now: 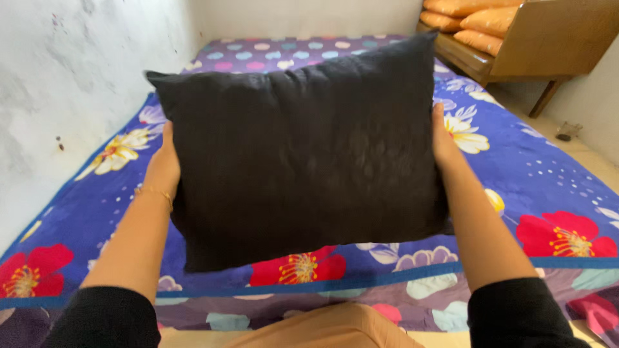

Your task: The person repeatedly lifts, turns, and presses a black pillow on a bed to fluff it, then places it aside. The person then picks up a red pillow with a cartoon car design and performs similar fluffing actions.

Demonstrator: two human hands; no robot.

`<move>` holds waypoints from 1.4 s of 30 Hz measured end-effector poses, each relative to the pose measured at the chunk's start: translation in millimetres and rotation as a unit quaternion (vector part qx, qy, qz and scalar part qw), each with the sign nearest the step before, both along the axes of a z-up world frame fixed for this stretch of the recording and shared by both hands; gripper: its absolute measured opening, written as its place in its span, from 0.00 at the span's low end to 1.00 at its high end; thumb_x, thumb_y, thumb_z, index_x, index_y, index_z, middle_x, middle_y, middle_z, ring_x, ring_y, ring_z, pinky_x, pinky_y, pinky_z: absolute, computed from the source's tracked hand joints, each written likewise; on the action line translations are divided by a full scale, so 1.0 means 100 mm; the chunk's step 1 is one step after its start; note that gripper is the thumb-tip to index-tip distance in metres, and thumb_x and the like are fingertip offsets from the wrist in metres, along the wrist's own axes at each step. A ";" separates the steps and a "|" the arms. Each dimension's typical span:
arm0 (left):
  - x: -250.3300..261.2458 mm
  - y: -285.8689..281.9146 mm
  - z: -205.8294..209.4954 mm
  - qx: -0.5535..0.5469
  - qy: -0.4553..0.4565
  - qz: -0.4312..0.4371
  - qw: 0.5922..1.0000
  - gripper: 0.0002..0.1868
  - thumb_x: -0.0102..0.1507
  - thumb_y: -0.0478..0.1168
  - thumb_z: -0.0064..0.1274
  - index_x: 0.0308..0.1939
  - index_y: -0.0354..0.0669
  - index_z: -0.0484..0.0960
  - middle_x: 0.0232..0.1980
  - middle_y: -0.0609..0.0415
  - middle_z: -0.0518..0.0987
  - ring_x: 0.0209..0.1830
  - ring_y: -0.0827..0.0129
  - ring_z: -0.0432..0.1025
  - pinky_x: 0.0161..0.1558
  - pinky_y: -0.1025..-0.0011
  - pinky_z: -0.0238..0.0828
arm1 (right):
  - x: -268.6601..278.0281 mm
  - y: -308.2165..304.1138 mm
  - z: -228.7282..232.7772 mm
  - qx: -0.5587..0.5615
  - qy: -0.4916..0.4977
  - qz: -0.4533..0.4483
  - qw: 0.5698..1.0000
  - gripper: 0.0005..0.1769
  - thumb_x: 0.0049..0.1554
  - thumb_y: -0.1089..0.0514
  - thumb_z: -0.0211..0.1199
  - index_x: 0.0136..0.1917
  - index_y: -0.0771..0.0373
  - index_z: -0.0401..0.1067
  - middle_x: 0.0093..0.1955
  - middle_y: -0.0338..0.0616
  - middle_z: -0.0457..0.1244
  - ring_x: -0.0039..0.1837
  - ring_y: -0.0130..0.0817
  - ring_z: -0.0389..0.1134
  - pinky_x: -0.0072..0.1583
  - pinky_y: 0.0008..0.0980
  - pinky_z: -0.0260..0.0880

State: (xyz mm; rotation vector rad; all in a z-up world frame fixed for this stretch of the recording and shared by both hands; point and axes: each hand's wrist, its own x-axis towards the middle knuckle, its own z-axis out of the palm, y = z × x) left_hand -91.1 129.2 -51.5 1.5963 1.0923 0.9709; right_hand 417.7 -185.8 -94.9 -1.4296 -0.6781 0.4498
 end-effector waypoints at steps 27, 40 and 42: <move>1.35 -1.18 -0.90 0.386 0.363 0.040 0.847 0.33 0.68 0.61 0.37 0.77 0.62 0.62 0.80 0.47 0.57 0.80 0.52 0.48 0.73 0.40 0.40 | -2.61 1.09 -0.19 -0.207 -0.587 -0.062 0.780 0.38 0.60 0.28 0.49 0.76 0.47 0.62 0.79 0.47 0.54 0.80 0.55 0.48 0.75 0.69 0.38; 0.44 -0.82 -0.71 0.069 0.386 0.133 0.910 0.44 0.66 0.70 0.35 0.76 0.43 0.58 0.76 0.34 0.54 0.75 0.38 0.50 0.67 0.35 0.45 | -0.90 -0.78 -0.59 -0.223 -0.021 -0.045 0.974 0.42 0.58 0.29 0.52 0.75 0.58 0.61 0.74 0.57 0.59 0.77 0.50 0.59 0.75 0.43 0.56; 0.46 -0.87 -0.55 0.103 0.393 0.167 0.899 0.44 0.66 0.67 0.39 0.72 0.36 0.60 0.74 0.31 0.56 0.73 0.36 0.51 0.64 0.31 0.44 | -0.93 -0.82 -0.33 -0.264 -0.075 -0.118 0.954 0.41 0.58 0.31 0.52 0.74 0.59 0.63 0.73 0.59 0.60 0.76 0.53 0.60 0.74 0.45 0.57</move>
